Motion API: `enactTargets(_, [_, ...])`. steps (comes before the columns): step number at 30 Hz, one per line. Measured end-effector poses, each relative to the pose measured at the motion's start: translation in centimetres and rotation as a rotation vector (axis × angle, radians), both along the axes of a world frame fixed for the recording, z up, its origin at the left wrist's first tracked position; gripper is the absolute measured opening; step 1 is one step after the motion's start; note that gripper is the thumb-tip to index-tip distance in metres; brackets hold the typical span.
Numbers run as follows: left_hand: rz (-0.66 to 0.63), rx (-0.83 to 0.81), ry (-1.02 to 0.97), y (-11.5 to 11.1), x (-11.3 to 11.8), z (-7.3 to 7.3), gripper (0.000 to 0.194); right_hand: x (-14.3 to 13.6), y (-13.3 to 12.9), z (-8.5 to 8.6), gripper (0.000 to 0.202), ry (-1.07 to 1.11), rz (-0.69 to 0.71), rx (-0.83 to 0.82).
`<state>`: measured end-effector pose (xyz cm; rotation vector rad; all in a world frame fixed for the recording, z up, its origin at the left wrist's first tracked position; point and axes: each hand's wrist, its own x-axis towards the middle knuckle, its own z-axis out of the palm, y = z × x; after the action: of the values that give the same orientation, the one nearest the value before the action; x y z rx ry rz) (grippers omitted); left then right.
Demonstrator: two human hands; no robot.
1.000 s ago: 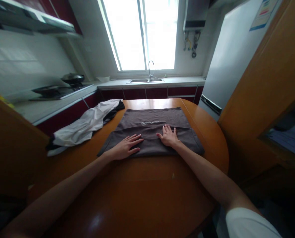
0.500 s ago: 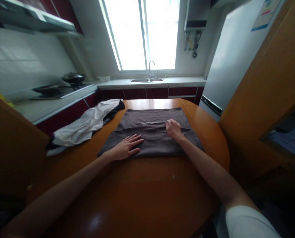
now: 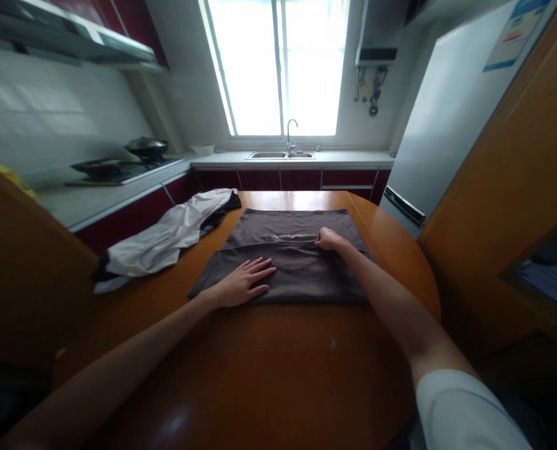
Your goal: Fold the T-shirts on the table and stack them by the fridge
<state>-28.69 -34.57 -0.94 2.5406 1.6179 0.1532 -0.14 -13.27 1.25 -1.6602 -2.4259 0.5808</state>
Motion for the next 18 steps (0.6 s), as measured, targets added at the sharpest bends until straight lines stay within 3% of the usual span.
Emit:
enactTargets(11, [0.001,-0.008,0.002,-0.1,0.1,0.1,0.063,0.0,-0.6,-1.3,0.021,0.044,-0.056,0.099])
enactTargets(18, [0.002,0.002,0.004,-0.1,0.2,0.2,0.063,0.8,-2.4,-0.3,0.030,0.011,-0.091,0.214])
